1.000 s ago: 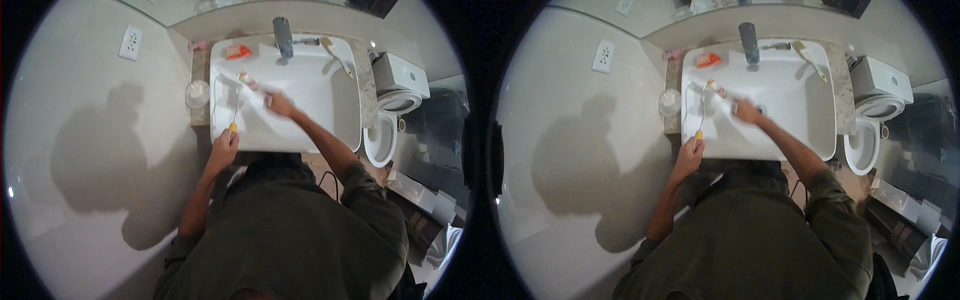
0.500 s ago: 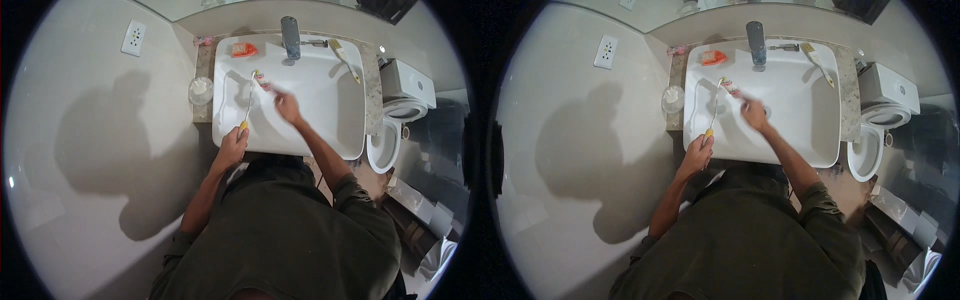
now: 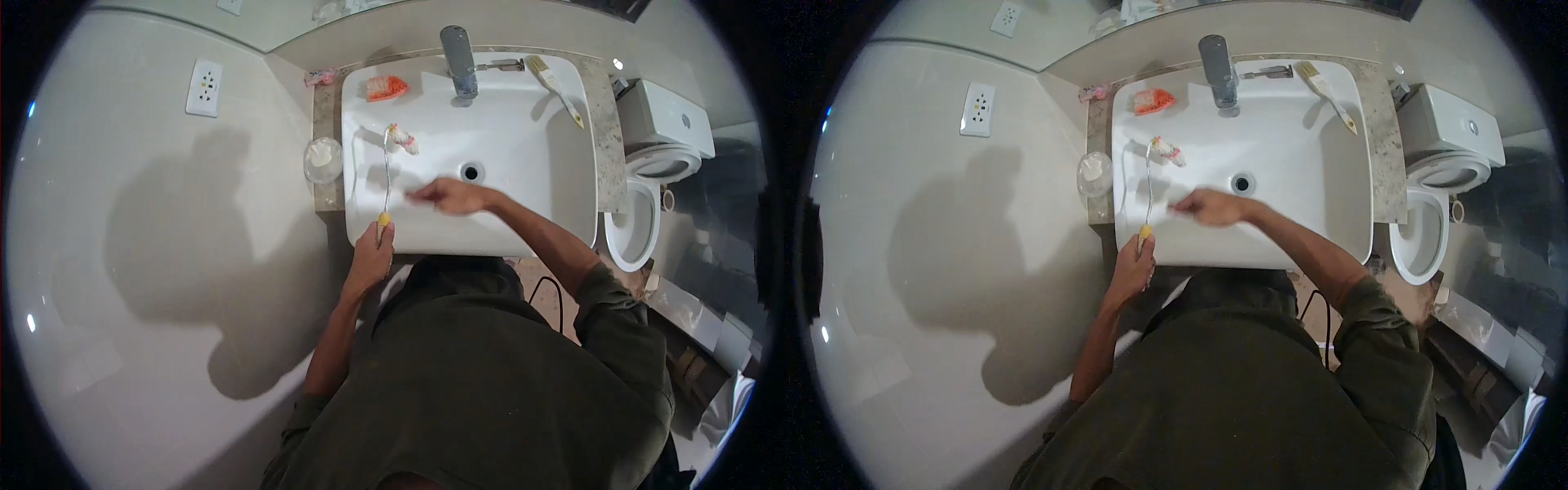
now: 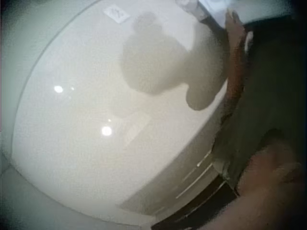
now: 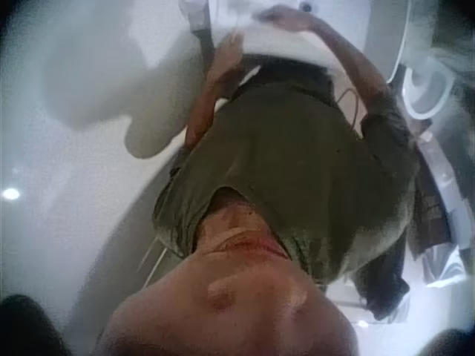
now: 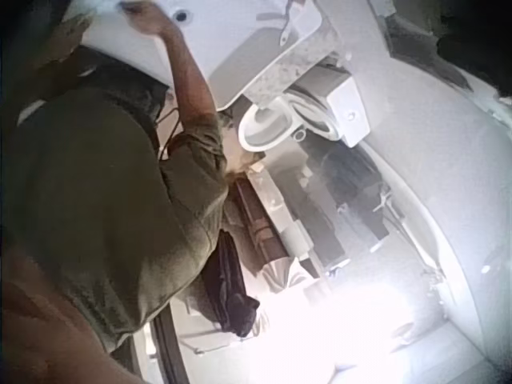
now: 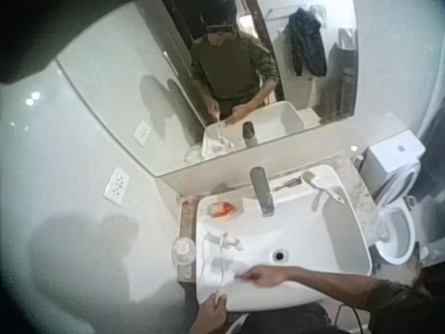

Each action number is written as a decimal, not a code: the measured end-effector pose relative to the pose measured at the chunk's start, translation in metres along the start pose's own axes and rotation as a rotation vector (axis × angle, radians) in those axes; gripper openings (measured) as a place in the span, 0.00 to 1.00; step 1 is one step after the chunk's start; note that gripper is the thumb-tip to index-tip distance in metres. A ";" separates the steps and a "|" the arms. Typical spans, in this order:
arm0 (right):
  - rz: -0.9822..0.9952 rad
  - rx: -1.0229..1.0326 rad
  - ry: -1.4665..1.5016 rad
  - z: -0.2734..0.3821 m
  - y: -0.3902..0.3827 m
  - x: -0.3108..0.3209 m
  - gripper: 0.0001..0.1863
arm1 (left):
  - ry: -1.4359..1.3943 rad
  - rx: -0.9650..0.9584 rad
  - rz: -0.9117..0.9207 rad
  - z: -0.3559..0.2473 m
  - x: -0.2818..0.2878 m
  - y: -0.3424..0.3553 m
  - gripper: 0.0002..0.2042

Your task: The person washes a paint roller and a paint brush in a bathroom sink, using water to rinse away white paint residue from the tools.

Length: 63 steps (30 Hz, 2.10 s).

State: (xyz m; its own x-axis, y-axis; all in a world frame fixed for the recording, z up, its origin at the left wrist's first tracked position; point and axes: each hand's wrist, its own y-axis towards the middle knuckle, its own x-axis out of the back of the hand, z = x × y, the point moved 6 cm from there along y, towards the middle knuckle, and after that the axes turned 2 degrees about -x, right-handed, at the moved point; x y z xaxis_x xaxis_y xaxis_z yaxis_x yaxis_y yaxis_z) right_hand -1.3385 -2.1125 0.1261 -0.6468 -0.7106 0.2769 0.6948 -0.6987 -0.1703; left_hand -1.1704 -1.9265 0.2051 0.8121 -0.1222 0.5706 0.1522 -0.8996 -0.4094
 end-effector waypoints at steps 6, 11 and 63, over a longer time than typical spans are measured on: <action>-0.067 0.047 0.038 -0.024 -0.010 -0.043 0.34 | -0.097 0.166 0.073 0.001 -0.002 -0.012 0.17; -0.234 0.105 0.346 -0.026 0.000 0.004 0.40 | -0.024 0.033 0.115 -0.010 -0.014 -0.008 0.16; -1.113 -0.006 -0.662 -0.001 -0.222 0.212 0.12 | -0.573 0.091 0.068 -0.022 0.000 -0.038 0.13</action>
State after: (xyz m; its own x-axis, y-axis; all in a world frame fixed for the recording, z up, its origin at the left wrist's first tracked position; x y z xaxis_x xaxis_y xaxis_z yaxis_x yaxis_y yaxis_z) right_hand -1.6307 -2.1081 0.2218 -0.5939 0.4235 0.6841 -0.1153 -0.8863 0.4485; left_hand -1.1883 -1.9013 0.2368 0.9930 0.0908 0.0750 0.1163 -0.8549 -0.5055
